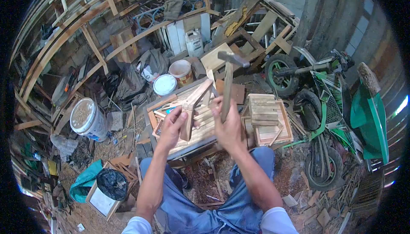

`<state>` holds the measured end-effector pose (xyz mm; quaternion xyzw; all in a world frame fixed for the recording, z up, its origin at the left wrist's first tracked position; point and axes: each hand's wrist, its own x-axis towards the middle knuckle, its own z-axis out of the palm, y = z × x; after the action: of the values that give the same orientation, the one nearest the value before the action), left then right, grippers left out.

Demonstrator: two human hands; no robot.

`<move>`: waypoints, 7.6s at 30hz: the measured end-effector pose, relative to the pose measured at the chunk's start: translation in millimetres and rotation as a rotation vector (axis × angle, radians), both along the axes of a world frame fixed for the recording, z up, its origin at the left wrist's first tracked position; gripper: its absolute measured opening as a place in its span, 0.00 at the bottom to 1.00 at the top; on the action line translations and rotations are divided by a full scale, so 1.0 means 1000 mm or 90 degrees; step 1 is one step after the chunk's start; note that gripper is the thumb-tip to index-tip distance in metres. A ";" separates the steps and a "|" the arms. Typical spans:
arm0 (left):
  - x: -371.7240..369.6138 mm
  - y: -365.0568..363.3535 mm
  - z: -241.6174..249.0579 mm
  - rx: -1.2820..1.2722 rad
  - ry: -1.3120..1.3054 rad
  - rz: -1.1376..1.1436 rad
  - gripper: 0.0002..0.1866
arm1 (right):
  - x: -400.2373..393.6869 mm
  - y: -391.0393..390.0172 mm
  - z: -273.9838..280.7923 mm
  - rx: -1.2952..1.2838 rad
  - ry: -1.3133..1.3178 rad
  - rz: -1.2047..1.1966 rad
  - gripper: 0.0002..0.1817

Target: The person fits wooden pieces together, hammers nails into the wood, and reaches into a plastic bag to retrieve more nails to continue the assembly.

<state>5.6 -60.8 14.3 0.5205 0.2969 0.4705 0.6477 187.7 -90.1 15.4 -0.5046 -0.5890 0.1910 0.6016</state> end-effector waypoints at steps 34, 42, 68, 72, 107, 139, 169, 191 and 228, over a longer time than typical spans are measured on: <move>-0.039 0.014 -0.013 0.184 0.315 0.063 0.19 | -0.005 -0.013 -0.013 -0.249 -0.041 0.079 0.21; -0.033 0.014 -0.014 0.229 0.309 0.087 0.20 | -0.006 -0.017 -0.010 -0.262 -0.028 0.064 0.21; -0.043 0.006 0.001 -0.059 -0.079 -0.229 0.31 | 0.025 0.002 0.001 -0.254 0.255 0.316 0.17; -0.039 0.004 0.002 -0.013 -0.061 -0.225 0.33 | 0.027 0.003 0.002 -0.267 0.277 0.323 0.16; -0.013 0.013 -0.012 0.441 0.332 0.320 0.15 | -0.012 0.003 -0.022 -0.220 0.205 0.090 0.19; -0.001 0.021 -0.022 0.551 0.483 0.434 0.16 | -0.012 0.006 -0.025 -0.351 0.314 0.111 0.23; -0.152 0.036 -0.069 0.136 0.737 0.150 0.16 | -0.045 0.130 -0.135 -0.383 -0.262 -0.112 0.21; -0.214 -0.093 -0.055 0.152 0.577 0.492 0.13 | -0.107 0.066 -0.128 0.018 -0.529 0.097 0.14; -0.408 -0.220 -0.254 -0.076 1.111 0.823 0.06 | -0.505 -0.046 -0.242 0.149 -0.555 0.793 0.24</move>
<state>-402.4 -280.4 -239.7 0.3882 0.8950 0.1752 -0.1323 -317.0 -136.0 -226.6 -0.0422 -0.9648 0.2148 0.1458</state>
